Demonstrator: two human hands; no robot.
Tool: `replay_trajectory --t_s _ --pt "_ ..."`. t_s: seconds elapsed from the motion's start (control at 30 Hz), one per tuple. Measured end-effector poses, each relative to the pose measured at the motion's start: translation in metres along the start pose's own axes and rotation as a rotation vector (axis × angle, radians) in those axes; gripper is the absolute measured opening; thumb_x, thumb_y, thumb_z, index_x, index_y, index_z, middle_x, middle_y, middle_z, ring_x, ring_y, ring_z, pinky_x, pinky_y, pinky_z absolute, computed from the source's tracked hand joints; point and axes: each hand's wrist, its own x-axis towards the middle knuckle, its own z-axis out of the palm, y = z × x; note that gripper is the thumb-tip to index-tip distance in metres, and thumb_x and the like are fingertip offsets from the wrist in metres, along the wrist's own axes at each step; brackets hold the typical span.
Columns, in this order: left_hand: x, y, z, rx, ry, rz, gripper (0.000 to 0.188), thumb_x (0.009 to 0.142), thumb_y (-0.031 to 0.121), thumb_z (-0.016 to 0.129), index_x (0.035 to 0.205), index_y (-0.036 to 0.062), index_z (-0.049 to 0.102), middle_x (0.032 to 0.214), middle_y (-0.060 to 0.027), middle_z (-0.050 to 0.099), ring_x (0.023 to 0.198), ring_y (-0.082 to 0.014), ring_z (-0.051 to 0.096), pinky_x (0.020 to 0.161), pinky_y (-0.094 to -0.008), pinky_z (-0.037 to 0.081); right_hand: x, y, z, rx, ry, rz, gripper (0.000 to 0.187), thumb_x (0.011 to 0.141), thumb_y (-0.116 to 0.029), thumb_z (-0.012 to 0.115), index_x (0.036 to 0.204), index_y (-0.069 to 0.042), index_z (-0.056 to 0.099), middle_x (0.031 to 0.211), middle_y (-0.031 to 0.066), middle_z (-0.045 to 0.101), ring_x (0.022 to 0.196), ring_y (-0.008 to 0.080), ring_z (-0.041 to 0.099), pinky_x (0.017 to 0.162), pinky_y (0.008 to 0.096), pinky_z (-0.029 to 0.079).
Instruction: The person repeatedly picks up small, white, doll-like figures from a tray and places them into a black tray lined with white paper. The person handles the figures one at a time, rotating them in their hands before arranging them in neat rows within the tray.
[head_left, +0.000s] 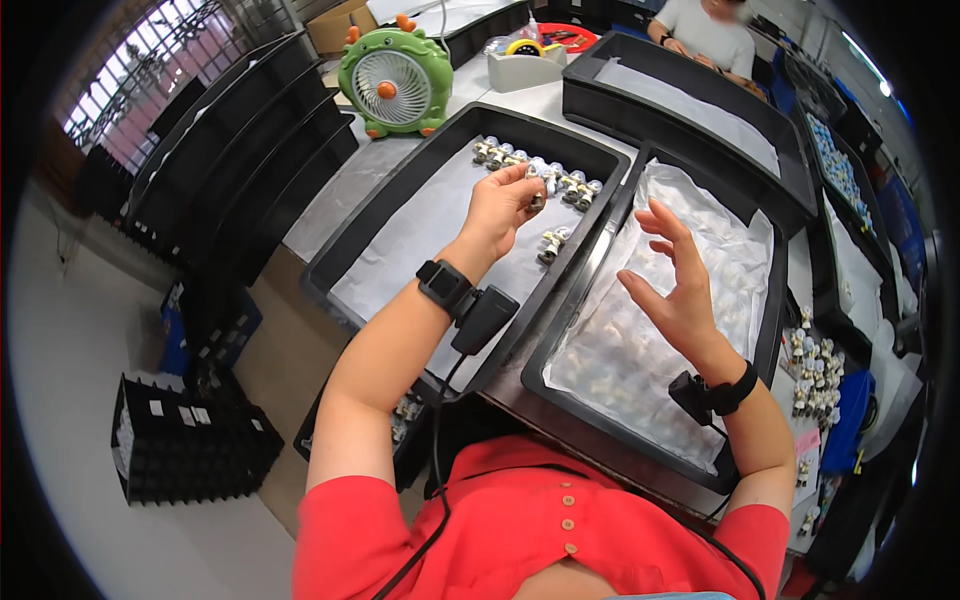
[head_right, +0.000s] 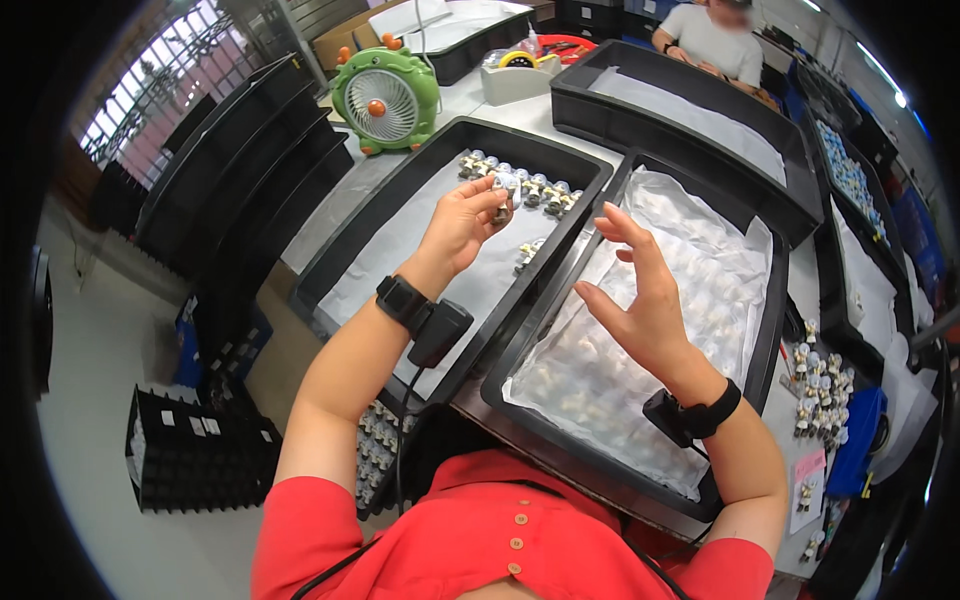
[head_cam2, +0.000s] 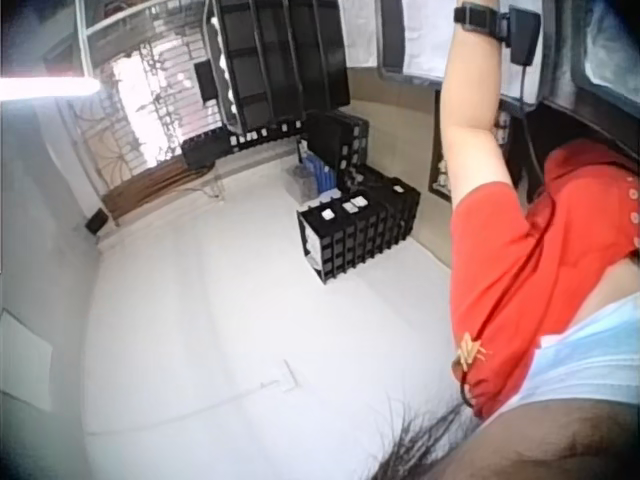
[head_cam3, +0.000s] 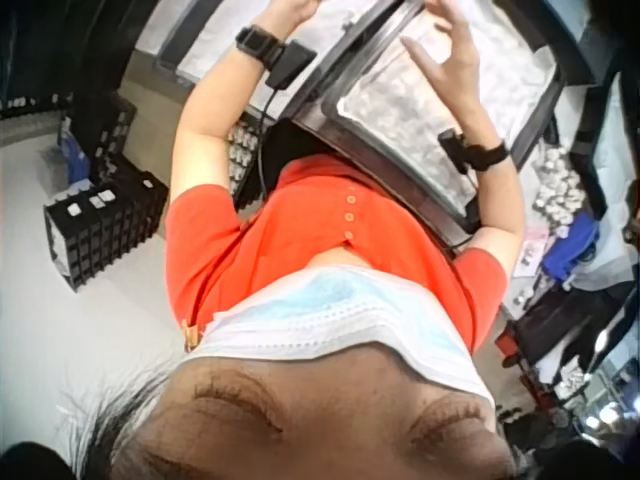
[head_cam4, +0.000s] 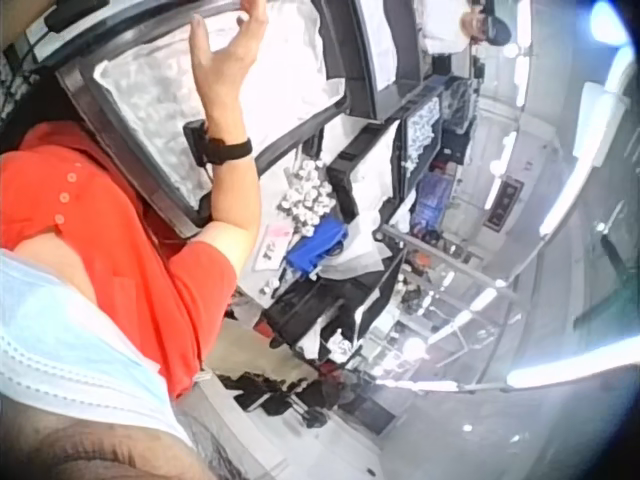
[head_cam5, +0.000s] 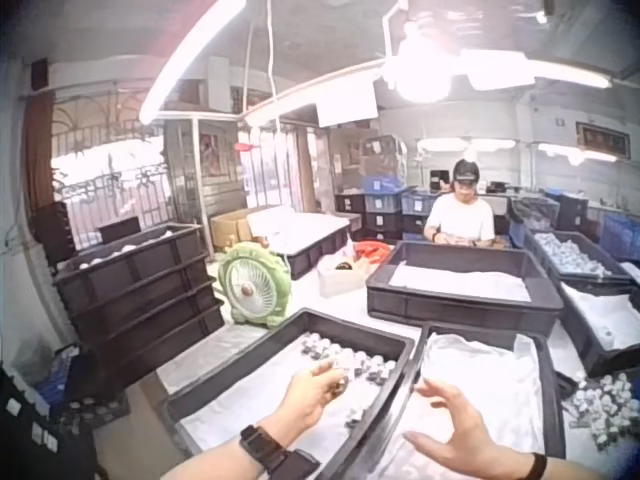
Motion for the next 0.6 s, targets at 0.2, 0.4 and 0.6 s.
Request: replay_trajectory --t_s 0.2,0.4,0.6 --pt "0.018 -0.028 -0.019 0.388 0.108 -0.047 0.036 0.078 0.003 0.067 0.111 0.0001 0.056 0.089 -0.0064 0.065 0.073 -0.0112 0.061 0.066 -0.0249 0.049 -0.001 0.003 -0.002 -0.005 0.023 0.022 0.074 0.072 -0.003 0.072 0.137 -0.01 0.038 0.123 0.011 0.054 0.113 0.0227 0.053 0.09 0.0357 0.045" --pt "0.031 -0.073 -0.041 0.666 0.173 0.037 0.034 0.074 0.003 0.069 0.106 -0.0019 0.061 0.087 -0.0064 0.066 0.073 -0.0114 0.061 0.065 -0.0245 0.049 0.001 0.002 0.001 -0.012 0.016 0.034 0.072 0.072 -0.002 0.071 0.136 -0.01 0.04 0.122 0.0109 0.055 0.113 0.0223 0.053 0.089 0.0348 0.045" --pt "0.028 -0.084 -0.043 0.943 0.197 0.098 0.032 0.075 0.009 0.07 0.105 -0.0002 0.063 0.09 -0.0087 0.067 0.078 -0.013 0.062 0.069 -0.026 0.05 0.002 0.005 0.0 -0.033 0.014 0.023 0.069 0.072 -0.003 0.071 0.134 -0.009 0.042 0.121 0.0116 0.055 0.112 0.0224 0.054 0.088 0.0346 0.046"
